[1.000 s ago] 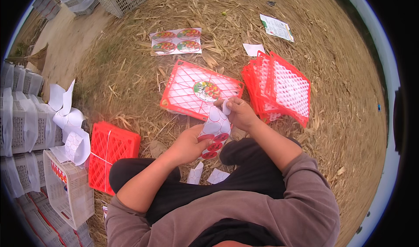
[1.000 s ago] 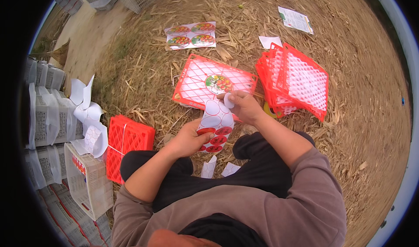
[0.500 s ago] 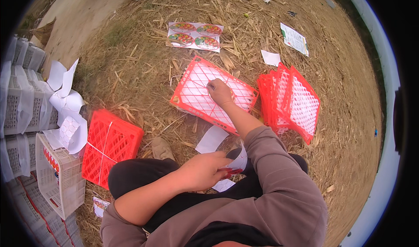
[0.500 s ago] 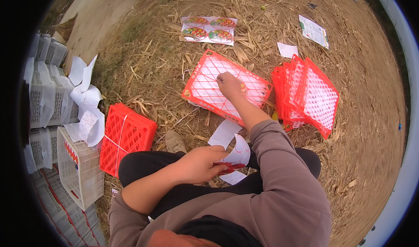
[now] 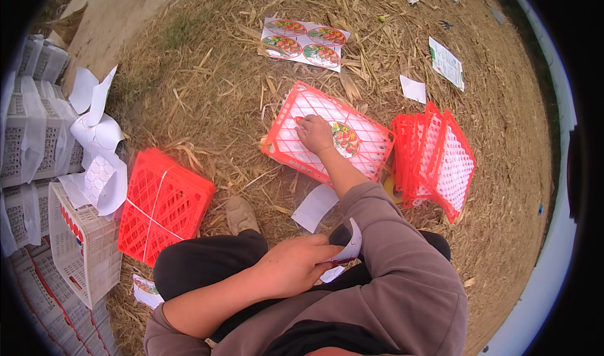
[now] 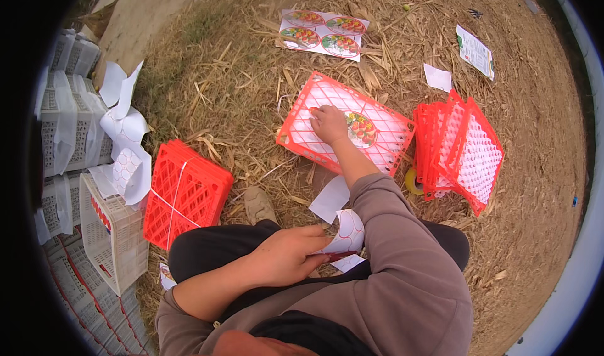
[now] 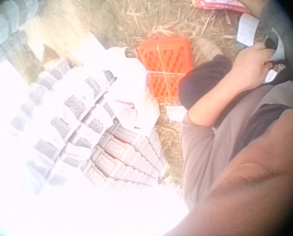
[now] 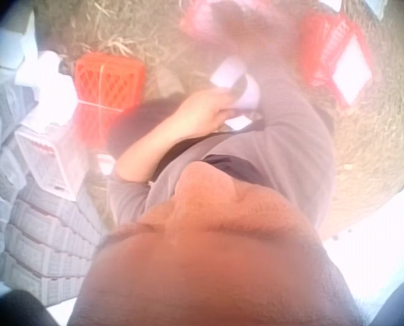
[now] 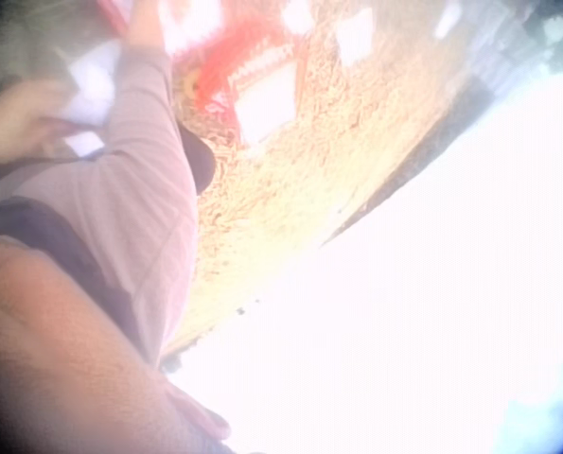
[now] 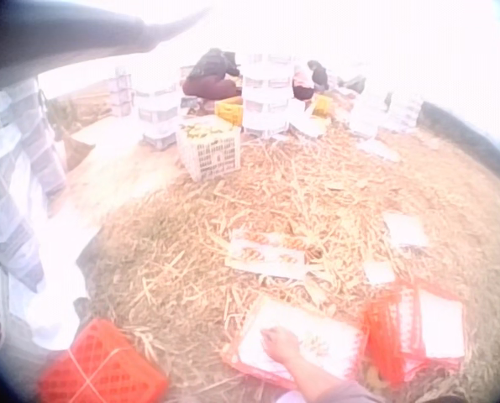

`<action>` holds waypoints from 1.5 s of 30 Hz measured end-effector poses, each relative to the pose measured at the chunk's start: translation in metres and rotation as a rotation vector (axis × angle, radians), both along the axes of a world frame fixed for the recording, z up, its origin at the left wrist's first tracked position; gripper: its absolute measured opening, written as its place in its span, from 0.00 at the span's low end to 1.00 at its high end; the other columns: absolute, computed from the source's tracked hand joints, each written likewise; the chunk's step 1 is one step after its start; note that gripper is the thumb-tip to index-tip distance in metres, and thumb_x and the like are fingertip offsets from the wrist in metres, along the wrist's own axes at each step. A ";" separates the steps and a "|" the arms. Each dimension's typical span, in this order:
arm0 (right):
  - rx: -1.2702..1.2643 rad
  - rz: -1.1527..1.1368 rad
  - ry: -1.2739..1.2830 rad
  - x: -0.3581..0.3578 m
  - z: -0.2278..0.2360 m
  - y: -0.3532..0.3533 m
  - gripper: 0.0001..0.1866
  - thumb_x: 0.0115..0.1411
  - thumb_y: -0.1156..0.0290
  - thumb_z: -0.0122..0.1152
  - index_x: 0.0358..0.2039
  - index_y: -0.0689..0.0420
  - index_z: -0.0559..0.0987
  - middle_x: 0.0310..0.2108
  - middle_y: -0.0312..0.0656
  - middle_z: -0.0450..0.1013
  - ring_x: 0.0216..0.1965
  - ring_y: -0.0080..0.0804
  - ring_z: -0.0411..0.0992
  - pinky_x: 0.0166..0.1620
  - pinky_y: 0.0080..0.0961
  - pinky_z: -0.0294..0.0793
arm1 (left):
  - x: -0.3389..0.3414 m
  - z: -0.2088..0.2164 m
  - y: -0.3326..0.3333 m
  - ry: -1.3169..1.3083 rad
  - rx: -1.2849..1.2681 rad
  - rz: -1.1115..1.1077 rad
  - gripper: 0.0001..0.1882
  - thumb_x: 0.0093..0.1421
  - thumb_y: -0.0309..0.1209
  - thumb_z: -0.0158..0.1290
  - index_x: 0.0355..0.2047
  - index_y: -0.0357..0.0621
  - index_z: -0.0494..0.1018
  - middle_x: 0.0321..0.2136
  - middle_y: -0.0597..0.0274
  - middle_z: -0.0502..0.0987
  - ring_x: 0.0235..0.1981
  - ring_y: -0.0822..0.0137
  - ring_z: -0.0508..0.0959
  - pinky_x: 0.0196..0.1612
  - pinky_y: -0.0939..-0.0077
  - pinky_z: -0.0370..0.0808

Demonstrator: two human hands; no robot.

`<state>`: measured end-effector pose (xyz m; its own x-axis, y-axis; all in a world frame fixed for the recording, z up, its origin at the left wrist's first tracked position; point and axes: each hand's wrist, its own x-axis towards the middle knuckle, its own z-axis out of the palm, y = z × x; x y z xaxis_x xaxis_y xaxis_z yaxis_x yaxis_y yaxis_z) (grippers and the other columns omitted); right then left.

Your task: The person assembles red plastic crates by inserting white foam inserts and affixing round stickers to the crate lids. They repeatedly pick up foam pieces, place them inside the crates, and apply stickers to the top surfaces.

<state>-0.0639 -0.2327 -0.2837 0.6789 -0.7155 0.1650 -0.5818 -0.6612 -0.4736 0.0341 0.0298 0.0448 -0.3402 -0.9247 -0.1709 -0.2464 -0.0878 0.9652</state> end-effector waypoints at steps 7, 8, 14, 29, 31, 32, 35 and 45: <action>-0.010 0.087 0.451 -0.009 0.006 0.032 0.48 0.67 0.40 0.55 0.79 0.53 0.54 0.81 0.42 0.48 0.80 0.47 0.44 0.77 0.62 0.38 | -0.004 -0.001 0.003 -0.037 0.013 -0.020 0.13 0.64 0.28 0.61 0.47 0.38 0.76 0.39 0.50 0.75 0.42 0.45 0.80 0.42 0.55 0.77; 0.020 0.092 0.468 -0.005 0.005 0.032 0.48 0.68 0.38 0.53 0.79 0.52 0.54 0.81 0.42 0.47 0.81 0.47 0.43 0.77 0.62 0.38 | -0.006 -0.002 0.004 -0.056 0.009 -0.024 0.13 0.64 0.29 0.61 0.47 0.38 0.76 0.39 0.50 0.75 0.42 0.44 0.80 0.43 0.54 0.77; 0.237 0.162 0.665 0.006 0.027 0.012 0.50 0.69 0.31 0.46 0.80 0.52 0.52 0.82 0.41 0.45 0.81 0.49 0.40 0.78 0.63 0.38 | -0.015 -0.006 -0.006 -0.154 0.014 -0.045 0.20 0.64 0.32 0.60 0.56 0.41 0.76 0.42 0.47 0.78 0.45 0.41 0.80 0.48 0.50 0.77; 1.694 0.087 -0.710 -0.162 0.287 0.090 0.38 0.71 0.48 0.57 0.74 0.55 0.63 0.58 0.52 0.78 0.55 0.43 0.80 0.58 0.44 0.79 | -0.006 -0.028 -0.037 0.308 0.401 0.274 0.22 0.68 0.23 0.55 0.62 0.37 0.69 0.50 0.60 0.80 0.46 0.72 0.81 0.47 0.71 0.82; 1.458 -0.020 -0.839 -0.164 0.301 0.111 0.35 0.69 0.57 0.64 0.71 0.56 0.68 0.53 0.49 0.80 0.50 0.36 0.81 0.54 0.36 0.81 | -0.011 -0.030 -0.037 0.329 0.392 0.290 0.19 0.68 0.27 0.60 0.58 0.36 0.74 0.46 0.61 0.82 0.45 0.73 0.81 0.47 0.73 0.82; 1.281 -0.100 -0.843 -0.161 0.299 0.120 0.32 0.68 0.63 0.66 0.69 0.57 0.70 0.51 0.48 0.81 0.48 0.34 0.82 0.51 0.33 0.82 | -0.012 -0.029 -0.036 0.371 0.416 0.282 0.18 0.68 0.28 0.62 0.56 0.35 0.76 0.45 0.62 0.83 0.45 0.73 0.81 0.47 0.73 0.82; 1.067 -0.259 -0.846 -0.162 0.283 0.119 0.26 0.66 0.79 0.66 0.64 0.59 0.74 0.44 0.44 0.82 0.43 0.28 0.82 0.45 0.25 0.83 | -0.016 -0.028 -0.033 0.400 0.458 0.282 0.16 0.67 0.28 0.64 0.53 0.34 0.79 0.44 0.62 0.85 0.45 0.74 0.81 0.48 0.73 0.80; 0.119 -0.102 -0.451 -0.163 0.292 0.103 0.20 0.60 0.72 0.72 0.54 0.53 0.83 0.59 0.45 0.74 0.58 0.42 0.74 0.59 0.40 0.74 | -0.031 -0.034 -0.036 0.224 0.301 0.313 0.11 0.67 0.26 0.63 0.47 0.34 0.83 0.38 0.66 0.82 0.40 0.75 0.78 0.45 0.73 0.77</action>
<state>-0.2270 -0.1299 0.0085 0.4833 -0.8068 0.3398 -0.3601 -0.5370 -0.7629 0.0031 -0.0061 0.0106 -0.1129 -0.9091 -0.4011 0.0475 -0.4081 0.9117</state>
